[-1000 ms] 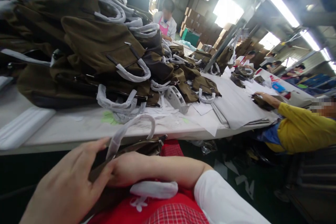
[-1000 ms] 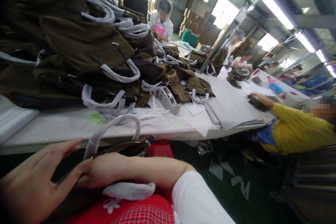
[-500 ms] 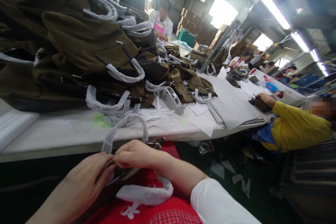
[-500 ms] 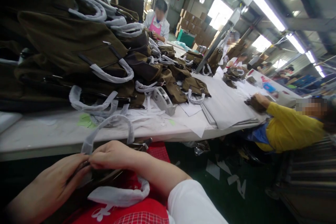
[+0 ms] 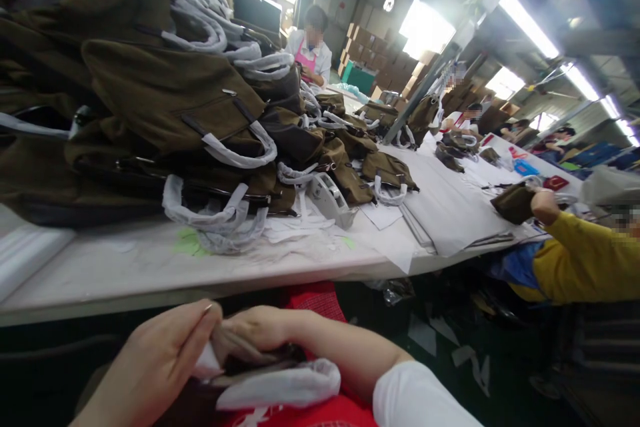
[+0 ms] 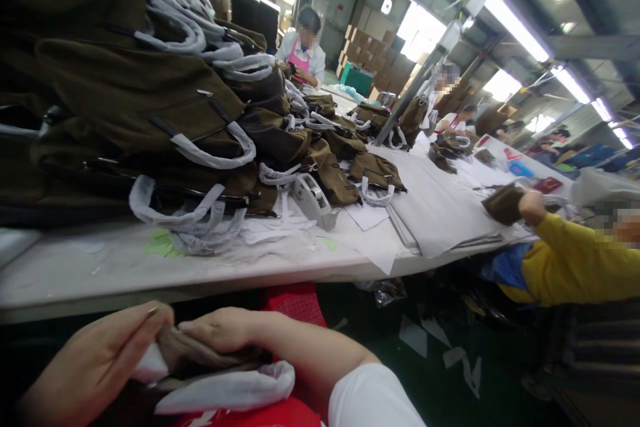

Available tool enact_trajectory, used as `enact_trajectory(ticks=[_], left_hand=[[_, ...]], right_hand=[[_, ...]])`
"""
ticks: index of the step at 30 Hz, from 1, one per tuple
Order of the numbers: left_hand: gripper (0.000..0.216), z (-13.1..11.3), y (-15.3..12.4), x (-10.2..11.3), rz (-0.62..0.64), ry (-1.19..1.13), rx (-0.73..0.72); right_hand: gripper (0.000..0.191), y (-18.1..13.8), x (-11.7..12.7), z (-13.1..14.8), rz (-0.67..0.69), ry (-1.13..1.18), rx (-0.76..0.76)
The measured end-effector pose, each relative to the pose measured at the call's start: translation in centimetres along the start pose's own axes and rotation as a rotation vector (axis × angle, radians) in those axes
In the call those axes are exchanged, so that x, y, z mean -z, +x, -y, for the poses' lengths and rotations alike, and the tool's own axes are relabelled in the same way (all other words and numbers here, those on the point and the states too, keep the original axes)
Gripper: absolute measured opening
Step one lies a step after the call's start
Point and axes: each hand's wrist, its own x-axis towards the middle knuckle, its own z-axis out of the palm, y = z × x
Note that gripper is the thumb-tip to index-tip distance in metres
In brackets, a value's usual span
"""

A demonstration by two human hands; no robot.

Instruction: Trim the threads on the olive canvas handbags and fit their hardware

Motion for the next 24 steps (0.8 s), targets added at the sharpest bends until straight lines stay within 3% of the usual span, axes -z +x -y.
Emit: enact_trajectory(ticks=[2, 5, 7, 8, 10, 12, 16, 24], left_hand=[[0.052, -0.6, 2.2, -0.4, 0.126, -0.021, 0.051], [0.050, -0.6, 4.1, -1.2, 0.191, -0.053, 0.079], [0.049, -0.3, 4.3, -1.6, 0.201, -0.055, 0.069], [0.048, -0.3, 4.3, -1.7, 0.207, -0.055, 0.065], [0.048, -0.5, 4.3, -1.9, 0.222, -0.062, 0.060], [0.048, -0.9, 4.4, -1.9, 0.245, -0.061, 0.063], [0.048, -1.4, 4.6, -2.0, 0.285, -0.010, 0.076], [0.047, -1.5, 4.7, -2.3, 0.293, -0.016, 0.079]], right_hand=[[0.038, 0.3, -0.7, -1.3, -0.027, -0.025, -0.060], [0.031, -0.9, 1.1, -3.3, -0.443, -0.061, -0.031], [0.027, -2.3, 3.6, -4.8, -0.690, -0.100, -0.127], [0.025, -2.9, 5.0, -5.5, -0.749, -0.137, -0.217], [0.024, -3.7, 7.3, -6.9, -0.737, -0.240, -0.357], [0.030, -3.8, 8.6, -7.8, -0.605, -0.380, -0.412], [0.041, -2.7, 9.0, -8.5, -0.408, -0.572, -0.455], [0.026, -2.6, 10.6, -9.4, -0.395, -0.589, -0.489]])
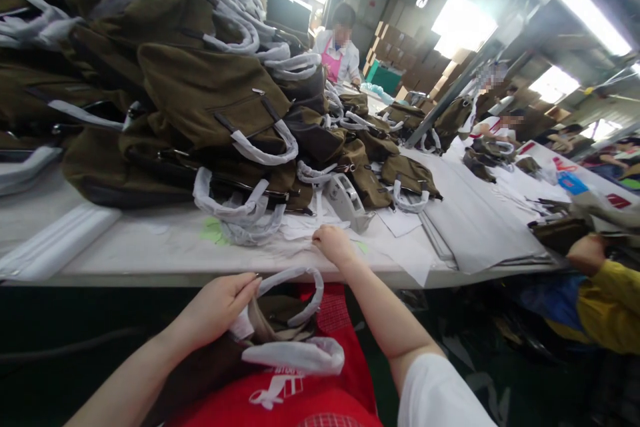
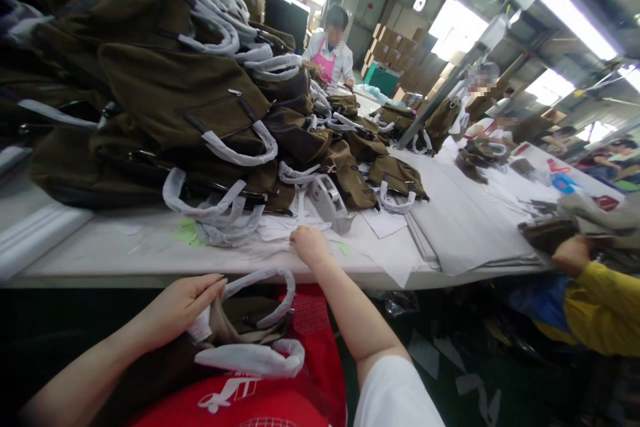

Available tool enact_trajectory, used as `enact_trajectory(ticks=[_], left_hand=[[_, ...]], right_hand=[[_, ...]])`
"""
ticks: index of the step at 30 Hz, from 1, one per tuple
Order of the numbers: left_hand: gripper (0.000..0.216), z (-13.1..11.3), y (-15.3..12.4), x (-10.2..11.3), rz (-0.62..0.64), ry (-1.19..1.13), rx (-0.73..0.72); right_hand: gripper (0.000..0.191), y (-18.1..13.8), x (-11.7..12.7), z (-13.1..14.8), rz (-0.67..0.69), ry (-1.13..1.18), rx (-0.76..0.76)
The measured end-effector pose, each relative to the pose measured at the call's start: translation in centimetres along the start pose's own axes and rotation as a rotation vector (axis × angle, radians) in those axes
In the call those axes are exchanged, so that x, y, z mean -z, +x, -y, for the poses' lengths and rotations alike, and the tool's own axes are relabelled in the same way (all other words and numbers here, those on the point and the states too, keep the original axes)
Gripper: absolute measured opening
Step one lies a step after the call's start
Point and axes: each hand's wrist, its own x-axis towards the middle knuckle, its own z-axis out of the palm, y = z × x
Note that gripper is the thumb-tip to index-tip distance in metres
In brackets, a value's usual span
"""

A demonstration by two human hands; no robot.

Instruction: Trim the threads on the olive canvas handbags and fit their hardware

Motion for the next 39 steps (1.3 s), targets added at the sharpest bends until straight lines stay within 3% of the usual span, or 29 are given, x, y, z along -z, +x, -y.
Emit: enact_trajectory(ticks=[5, 11, 14, 16, 19, 22, 26, 32, 37, 39], left_hand=[[0.046, 0.3, 0.0, -0.3, -0.005, -0.001, -0.016], [0.046, -1.0, 0.7, -0.5, -0.005, 0.072, -0.103], [0.045, -2.3, 2.8, -1.7, 0.042, 0.155, -0.269], [0.044, -2.4, 4.8, -3.3, 0.107, 0.239, -0.301], [0.042, -0.8, 8.5, -5.7, 0.161, 0.357, -0.266], [0.044, 1.2, 11.6, -7.0, 0.120, 0.368, -0.322], [0.043, 1.0, 11.6, -6.8, 0.150, 0.346, -0.300], [0.043, -1.0, 10.4, -5.7, 0.220, 0.358, -0.224], [0.040, -1.0, 10.5, -5.8, 0.221, 0.339, -0.233], [0.040, -1.0, 10.4, -5.8, 0.216, 0.350, -0.235]], right_hand=[[0.037, -1.0, 0.2, -1.9, 0.003, -0.012, -0.010], [0.027, -0.4, 0.3, -4.1, 0.017, -0.041, -0.035], [0.027, -0.2, 1.0, -4.4, 0.020, -0.053, 0.010], [0.026, -0.4, 1.5, -4.4, 0.017, -0.076, 0.033], [0.024, -0.7, 2.0, -4.3, -0.005, -0.120, 0.041], [0.025, -0.9, 2.3, -5.1, -0.028, -0.146, 0.021], [0.025, -2.1, 3.3, -7.8, -0.053, -0.143, -0.092], [0.029, -5.2, 6.1, -12.0, -0.232, -0.068, -0.302], [0.027, -6.9, 6.8, -12.8, -0.369, 0.015, -0.350], [0.029, -7.4, 6.9, -12.8, -0.508, 0.076, -0.422]])
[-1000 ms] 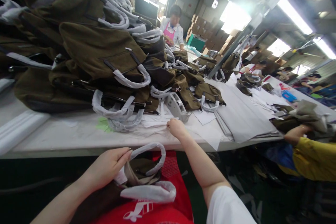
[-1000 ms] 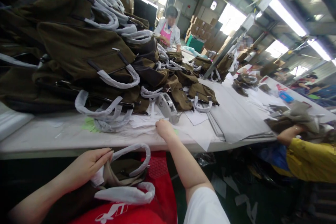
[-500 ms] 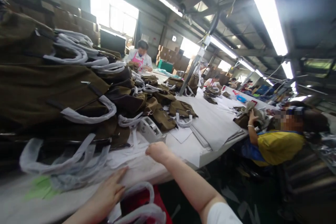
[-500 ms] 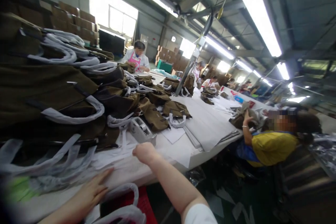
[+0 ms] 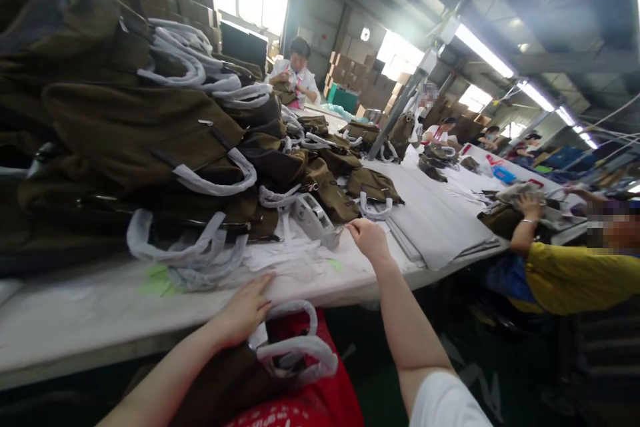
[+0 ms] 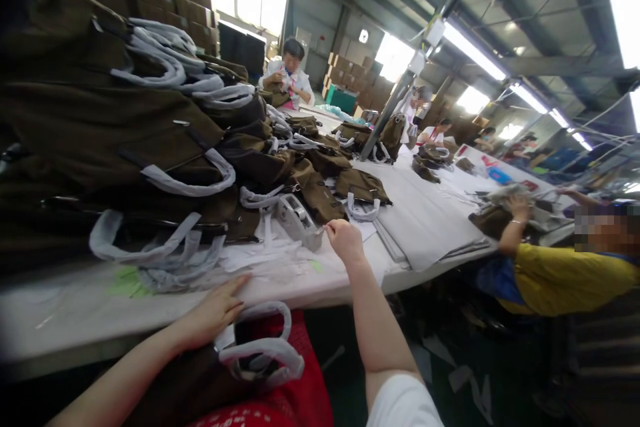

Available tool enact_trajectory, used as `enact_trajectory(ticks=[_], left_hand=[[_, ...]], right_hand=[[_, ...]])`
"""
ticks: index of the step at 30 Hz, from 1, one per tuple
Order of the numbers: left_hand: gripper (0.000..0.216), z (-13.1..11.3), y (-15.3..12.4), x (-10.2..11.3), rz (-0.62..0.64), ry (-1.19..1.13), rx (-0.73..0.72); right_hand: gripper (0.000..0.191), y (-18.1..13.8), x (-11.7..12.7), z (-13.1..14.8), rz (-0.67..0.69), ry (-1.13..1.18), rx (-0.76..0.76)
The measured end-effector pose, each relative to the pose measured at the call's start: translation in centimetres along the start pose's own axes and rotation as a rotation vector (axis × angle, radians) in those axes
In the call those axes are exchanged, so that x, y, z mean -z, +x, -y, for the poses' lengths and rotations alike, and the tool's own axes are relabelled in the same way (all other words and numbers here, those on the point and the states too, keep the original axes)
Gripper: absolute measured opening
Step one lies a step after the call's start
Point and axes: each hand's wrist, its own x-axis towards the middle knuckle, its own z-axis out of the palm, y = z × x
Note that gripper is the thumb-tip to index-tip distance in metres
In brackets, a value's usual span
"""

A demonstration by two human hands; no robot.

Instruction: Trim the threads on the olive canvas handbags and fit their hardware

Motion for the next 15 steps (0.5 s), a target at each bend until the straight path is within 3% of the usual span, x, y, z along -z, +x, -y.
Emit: enact_trajectory(ticks=[2, 4, 10, 13, 15], left_hand=[[0.039, -0.4, -0.6, 0.1, -0.039, 0.009, 0.006], [0.040, -1.1, -1.9, 0.2, -0.146, 0.036, -0.022], [0.039, -2.5, -6.9, 1.3, -0.564, 0.233, -0.195], [0.036, -1.5, -8.2, 1.5, -0.571, 0.257, -0.190], [0.038, -0.8, -8.7, 1.2, -0.514, 0.209, -0.138]], right_hand=[[0.031, -0.5, 0.1, 0.2, -0.138, 0.163, -0.070], [0.032, -1.4, 0.0, 1.1, -0.139, 0.398, -0.047], [0.020, -5.6, -1.5, 7.3, 0.332, 0.710, 0.276], [0.018, -6.5, -1.6, 9.2, 0.484, 0.811, 0.398], [0.018, -6.5, -1.3, 9.6, 0.483, 0.787, 0.430]])
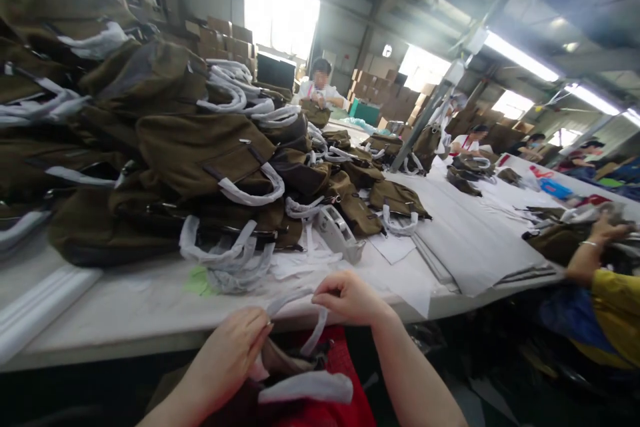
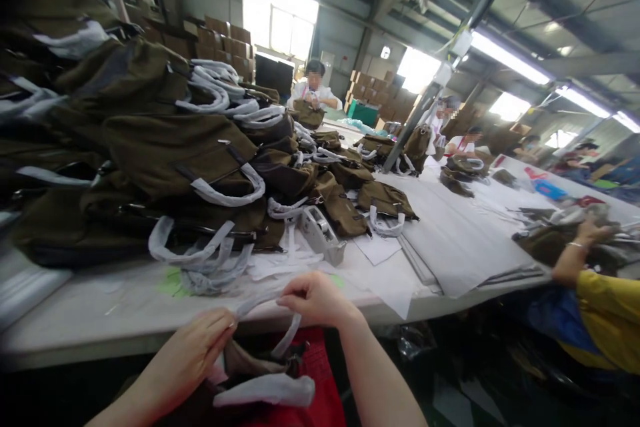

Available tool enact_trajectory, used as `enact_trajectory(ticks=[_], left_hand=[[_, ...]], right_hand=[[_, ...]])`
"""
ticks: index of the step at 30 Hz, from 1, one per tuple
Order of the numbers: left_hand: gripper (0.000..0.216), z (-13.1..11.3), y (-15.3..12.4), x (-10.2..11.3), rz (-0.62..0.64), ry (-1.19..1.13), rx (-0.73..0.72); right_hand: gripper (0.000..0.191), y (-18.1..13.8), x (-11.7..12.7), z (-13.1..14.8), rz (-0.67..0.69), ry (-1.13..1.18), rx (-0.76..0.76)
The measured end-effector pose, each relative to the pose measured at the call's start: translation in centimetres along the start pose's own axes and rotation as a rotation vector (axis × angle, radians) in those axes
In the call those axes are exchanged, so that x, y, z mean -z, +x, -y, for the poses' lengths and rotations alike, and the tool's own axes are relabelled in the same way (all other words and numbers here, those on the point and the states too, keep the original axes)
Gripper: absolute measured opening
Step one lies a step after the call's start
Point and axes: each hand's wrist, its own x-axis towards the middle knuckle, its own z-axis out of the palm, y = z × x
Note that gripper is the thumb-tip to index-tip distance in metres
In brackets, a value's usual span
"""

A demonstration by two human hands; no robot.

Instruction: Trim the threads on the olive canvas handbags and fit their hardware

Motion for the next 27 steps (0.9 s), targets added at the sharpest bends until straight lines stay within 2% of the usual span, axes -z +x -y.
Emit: enact_trajectory(ticks=[2, 4, 5, 7, 9, 10, 12, 16, 19, 23, 27], left_hand=[[0.043, 0.3, -0.4, -0.3, 0.022, -0.045, 0.055], [0.045, 0.2, -0.5, -0.6, 0.007, -0.080, 0.058], [0.045, 0.0, -0.4, -0.8, -0.009, -0.091, 0.044], [0.045, -0.5, -0.3, -0.9, -0.046, -0.098, 0.009], [0.042, -0.9, -0.2, -0.7, -0.090, -0.102, -0.036], [0.041, -1.0, -0.3, -0.4, -0.116, -0.113, -0.049], [0.040, -1.2, -0.8, 0.3, -0.141, -0.157, -0.016], [0.041, -0.9, -2.0, 1.9, -0.186, -0.264, 0.259], [0.045, -0.2, -2.5, 2.5, -0.131, -0.451, 0.479], [0.050, 0.6, -2.5, 2.4, -0.025, -0.767, 0.659], [0.052, 0.4, -2.6, 2.0, 0.045, -0.952, 0.744]], right_hand=[[0.015, 0.1, 0.1, 0.7, -0.123, -0.156, 0.004], [0.027, 0.1, -0.3, 1.7, -0.260, -0.328, 0.046], [0.035, 0.1, -0.9, 2.3, -0.273, -0.386, 0.102], [0.040, 0.3, -2.7, 3.3, -0.156, -0.453, 0.241], [0.031, 0.8, -4.9, 3.9, 0.038, -0.533, 0.324], [0.026, 1.1, -5.9, 4.0, 0.108, -0.582, 0.327], [0.023, 1.4, -7.3, 4.0, 0.148, -0.640, 0.277], [0.030, 1.2, -7.7, 4.5, -0.019, -0.474, 0.130], [0.029, 0.7, -7.7, 5.0, -0.092, -0.229, 0.049], [0.025, 0.2, -8.9, 5.1, 0.005, -0.026, -0.033], [0.023, 0.1, -9.9, 5.0, 0.124, 0.109, -0.056]])
